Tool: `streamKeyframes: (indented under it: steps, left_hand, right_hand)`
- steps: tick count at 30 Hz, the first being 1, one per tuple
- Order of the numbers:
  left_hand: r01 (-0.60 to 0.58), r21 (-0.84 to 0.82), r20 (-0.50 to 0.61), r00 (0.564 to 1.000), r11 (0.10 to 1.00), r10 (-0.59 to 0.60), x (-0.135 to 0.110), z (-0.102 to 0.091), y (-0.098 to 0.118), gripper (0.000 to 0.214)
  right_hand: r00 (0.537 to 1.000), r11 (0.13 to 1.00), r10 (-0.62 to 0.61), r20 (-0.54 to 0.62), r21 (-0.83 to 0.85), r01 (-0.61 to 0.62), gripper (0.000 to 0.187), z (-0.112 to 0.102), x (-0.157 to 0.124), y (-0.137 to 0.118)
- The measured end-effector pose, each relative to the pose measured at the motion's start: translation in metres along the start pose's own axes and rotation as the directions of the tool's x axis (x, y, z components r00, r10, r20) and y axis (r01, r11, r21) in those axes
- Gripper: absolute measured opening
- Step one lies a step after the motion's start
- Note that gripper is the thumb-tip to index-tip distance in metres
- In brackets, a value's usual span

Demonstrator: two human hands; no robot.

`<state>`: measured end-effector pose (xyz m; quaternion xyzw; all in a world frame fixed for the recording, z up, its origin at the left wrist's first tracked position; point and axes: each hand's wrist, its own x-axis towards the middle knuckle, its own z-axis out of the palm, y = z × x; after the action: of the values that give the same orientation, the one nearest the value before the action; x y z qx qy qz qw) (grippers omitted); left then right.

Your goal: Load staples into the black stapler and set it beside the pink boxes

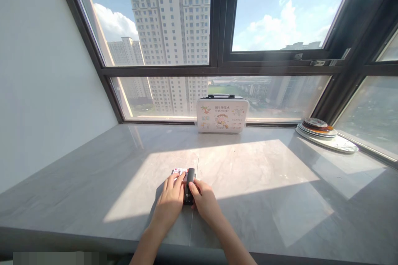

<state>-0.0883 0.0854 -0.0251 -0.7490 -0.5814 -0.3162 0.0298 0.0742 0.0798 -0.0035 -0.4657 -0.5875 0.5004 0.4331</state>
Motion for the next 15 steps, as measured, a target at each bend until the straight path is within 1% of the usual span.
streamKeyframes:
  steps: [4,7,15]
  left_hand:
    - [0.046,-0.052,0.034,0.998,0.998,-0.044,0.0051,0.0014,0.0021,0.046]
    - [0.057,-0.097,0.057,0.997,0.994,-0.052,0.0067,0.0003,0.0024,0.046]
    - [0.072,-0.166,0.042,0.997,0.984,-0.065,0.0079,0.0054,-0.0028,0.046]
  right_hand:
    - [1.0,1.0,0.005,-0.018,-0.003,-0.005,0.041,-0.0009,0.0008,0.0019]
    - [1.0,1.0,0.01,-0.027,-0.007,-0.01,0.042,-0.0007,0.0015,0.0029]
    - [0.999,0.999,0.013,-0.044,-0.03,-0.015,0.043,-0.0016,0.0018,0.0039]
